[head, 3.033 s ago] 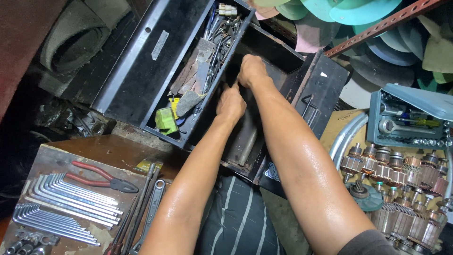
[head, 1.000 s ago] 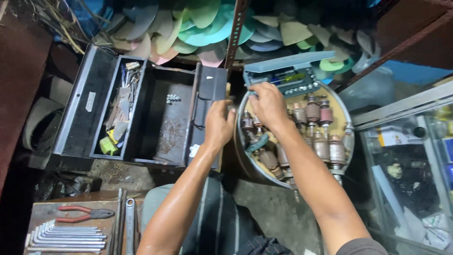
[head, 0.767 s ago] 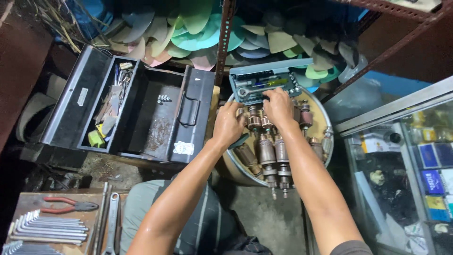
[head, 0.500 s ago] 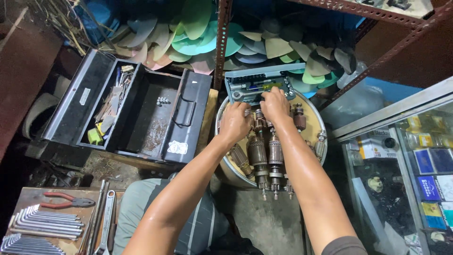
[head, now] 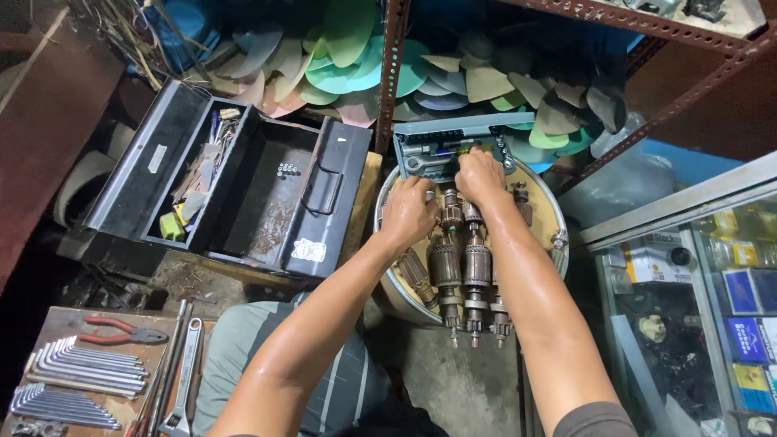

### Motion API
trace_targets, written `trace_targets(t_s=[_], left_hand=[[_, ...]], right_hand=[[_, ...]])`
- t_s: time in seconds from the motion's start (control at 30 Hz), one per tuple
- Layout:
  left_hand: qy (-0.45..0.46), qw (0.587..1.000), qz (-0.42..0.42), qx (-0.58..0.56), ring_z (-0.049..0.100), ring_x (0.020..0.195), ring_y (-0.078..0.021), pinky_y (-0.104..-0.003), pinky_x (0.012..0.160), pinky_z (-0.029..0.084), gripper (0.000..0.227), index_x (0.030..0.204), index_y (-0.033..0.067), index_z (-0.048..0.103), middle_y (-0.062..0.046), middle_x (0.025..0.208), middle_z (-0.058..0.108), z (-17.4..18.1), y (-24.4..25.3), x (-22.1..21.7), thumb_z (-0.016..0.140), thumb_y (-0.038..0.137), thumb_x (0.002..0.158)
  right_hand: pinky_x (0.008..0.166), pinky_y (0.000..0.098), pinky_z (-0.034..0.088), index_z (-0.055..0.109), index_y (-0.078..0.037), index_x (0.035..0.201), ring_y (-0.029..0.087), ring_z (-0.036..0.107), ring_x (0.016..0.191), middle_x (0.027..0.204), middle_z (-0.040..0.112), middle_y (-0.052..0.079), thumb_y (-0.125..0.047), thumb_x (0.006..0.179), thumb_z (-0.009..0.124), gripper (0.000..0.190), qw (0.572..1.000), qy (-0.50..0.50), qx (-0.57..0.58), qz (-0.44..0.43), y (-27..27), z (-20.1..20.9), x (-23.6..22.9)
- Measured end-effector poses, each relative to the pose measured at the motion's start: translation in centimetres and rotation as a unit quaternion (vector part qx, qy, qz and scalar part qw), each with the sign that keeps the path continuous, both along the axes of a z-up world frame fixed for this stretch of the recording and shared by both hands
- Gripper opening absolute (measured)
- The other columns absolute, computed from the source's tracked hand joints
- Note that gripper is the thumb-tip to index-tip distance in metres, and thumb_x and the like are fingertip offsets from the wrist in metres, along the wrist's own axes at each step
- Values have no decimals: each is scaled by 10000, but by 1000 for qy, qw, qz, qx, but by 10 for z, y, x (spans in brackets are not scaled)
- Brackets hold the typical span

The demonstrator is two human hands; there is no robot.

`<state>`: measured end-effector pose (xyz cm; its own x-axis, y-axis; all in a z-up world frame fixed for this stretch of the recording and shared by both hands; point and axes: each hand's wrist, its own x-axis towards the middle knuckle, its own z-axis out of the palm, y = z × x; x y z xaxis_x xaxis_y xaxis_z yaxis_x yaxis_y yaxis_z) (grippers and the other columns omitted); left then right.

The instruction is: Sorting small hardware and organizing a tool kit while inspecting motor armatures

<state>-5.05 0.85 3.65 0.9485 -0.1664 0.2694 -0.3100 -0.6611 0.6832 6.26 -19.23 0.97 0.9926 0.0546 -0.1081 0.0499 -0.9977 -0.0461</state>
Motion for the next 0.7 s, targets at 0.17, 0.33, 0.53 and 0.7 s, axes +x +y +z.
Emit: trace_targets(t_s=[0.17,0.33,0.53,0.7], left_hand=[[14,1000,0,-7,666,1038,-425,-519,898,535,266,1076,142,695,-127,1062,665,2,3,-2,693,274,845],[3,1000,8,-18,678,1004,-403,-493,874,541,287,1108,142,697,-111,1032,667,2,15,0,692,249,841],[15,996,9,-86,674,1058,-420,-509,900,546,374,1240,130,626,-159,1090,661,13,45,-6,682,220,882],[-41,989,43,-137,691,1007,-373,-468,879,565,380,1194,155,634,-113,1014,663,22,83,-10,726,111,828]], right_hand=[[1015,539,534,770,-77,1122,401,624,1182,1214,664,172,-258,902,616,323,1000,5,-20,23,4,22,-9],[959,523,539,746,-88,1021,371,609,1152,1108,645,137,-310,866,653,286,996,-63,-19,61,11,40,-27],[886,497,554,722,-136,1021,342,620,1083,1012,596,94,-328,848,729,259,984,-128,77,100,45,54,-58],[786,476,549,744,-135,960,390,700,946,900,700,141,-313,822,759,225,949,-107,267,132,115,79,-72]])
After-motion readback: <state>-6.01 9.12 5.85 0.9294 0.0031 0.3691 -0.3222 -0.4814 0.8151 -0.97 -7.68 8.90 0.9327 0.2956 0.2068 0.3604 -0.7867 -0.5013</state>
